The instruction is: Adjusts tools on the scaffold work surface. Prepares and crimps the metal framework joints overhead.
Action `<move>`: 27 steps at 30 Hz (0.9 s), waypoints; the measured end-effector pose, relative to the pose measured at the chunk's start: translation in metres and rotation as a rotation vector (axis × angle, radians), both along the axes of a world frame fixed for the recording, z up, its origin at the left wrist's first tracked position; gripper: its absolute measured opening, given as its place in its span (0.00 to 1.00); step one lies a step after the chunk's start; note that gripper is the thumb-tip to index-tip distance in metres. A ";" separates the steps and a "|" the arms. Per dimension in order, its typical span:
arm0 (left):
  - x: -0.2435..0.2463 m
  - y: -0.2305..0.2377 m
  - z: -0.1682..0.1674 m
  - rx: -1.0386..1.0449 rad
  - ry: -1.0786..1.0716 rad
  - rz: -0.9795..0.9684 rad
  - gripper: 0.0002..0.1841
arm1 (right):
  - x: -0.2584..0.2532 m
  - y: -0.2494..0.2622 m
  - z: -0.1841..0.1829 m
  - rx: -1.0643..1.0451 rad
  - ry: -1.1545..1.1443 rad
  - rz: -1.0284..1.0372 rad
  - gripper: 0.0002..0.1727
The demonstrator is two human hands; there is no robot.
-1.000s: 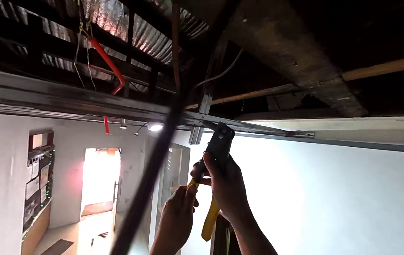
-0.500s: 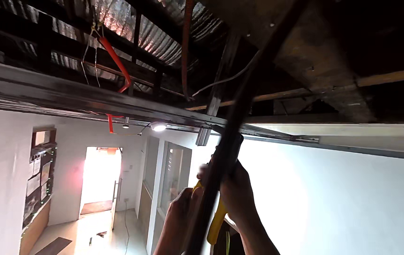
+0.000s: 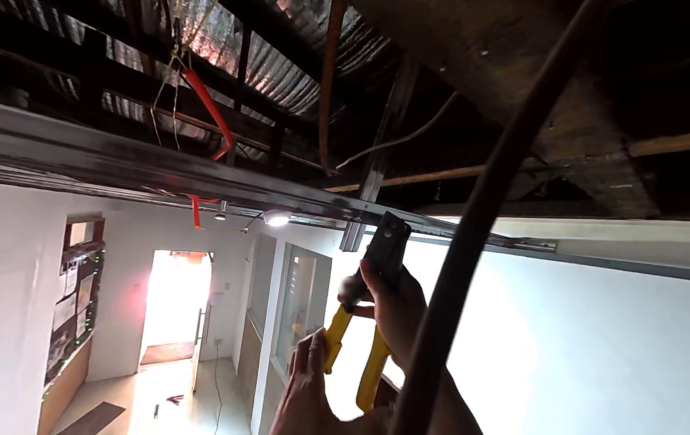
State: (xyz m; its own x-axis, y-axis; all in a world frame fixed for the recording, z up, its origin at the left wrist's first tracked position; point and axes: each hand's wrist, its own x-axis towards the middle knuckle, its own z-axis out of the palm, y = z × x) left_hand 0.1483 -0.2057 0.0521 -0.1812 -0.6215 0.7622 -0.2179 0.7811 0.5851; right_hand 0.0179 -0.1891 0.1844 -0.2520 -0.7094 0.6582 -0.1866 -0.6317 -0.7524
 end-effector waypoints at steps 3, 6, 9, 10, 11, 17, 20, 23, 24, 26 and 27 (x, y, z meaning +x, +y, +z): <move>0.003 0.008 0.010 -0.026 -0.061 0.121 0.62 | 0.000 -0.001 -0.001 -0.002 0.008 -0.019 0.18; 0.003 0.001 0.011 -0.041 -0.012 0.137 0.55 | -0.002 -0.002 -0.004 0.070 -0.034 0.103 0.19; 0.002 -0.008 0.009 0.009 0.018 0.058 0.52 | -0.007 -0.006 -0.019 0.142 -0.020 0.236 0.19; 0.001 -0.009 0.009 0.024 0.024 0.043 0.50 | -0.006 -0.009 -0.022 0.145 -0.026 0.233 0.19; 0.000 -0.010 0.009 0.032 0.040 0.032 0.48 | -0.005 -0.011 -0.023 0.142 -0.035 0.212 0.19; 0.010 -0.023 0.015 0.059 0.091 0.036 0.24 | 0.015 -0.033 -0.016 0.124 -0.105 0.086 0.25; 0.019 -0.030 0.021 0.130 0.017 -0.105 0.23 | 0.008 -0.031 -0.016 0.142 0.005 0.069 0.27; 0.019 -0.028 0.024 0.110 0.023 -0.079 0.21 | -0.012 -0.011 -0.005 0.271 0.120 0.239 0.24; 0.018 -0.026 0.025 0.094 0.009 -0.014 0.21 | -0.021 0.001 0.000 0.332 0.144 0.281 0.27; 0.018 -0.023 0.025 0.071 -0.008 0.101 0.21 | -0.041 0.031 0.008 0.377 0.140 0.331 0.28; 0.018 -0.023 0.025 0.056 0.002 0.131 0.21 | -0.050 0.044 0.013 0.370 0.131 0.349 0.28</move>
State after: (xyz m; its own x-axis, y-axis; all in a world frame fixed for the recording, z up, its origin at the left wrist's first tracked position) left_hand 0.1658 -0.2284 0.0767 -0.0945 -0.6815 0.7257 -0.3146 0.7120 0.6277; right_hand -0.0322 -0.1449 0.1976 0.1084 -0.9276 0.3575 -0.1195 -0.3692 -0.9216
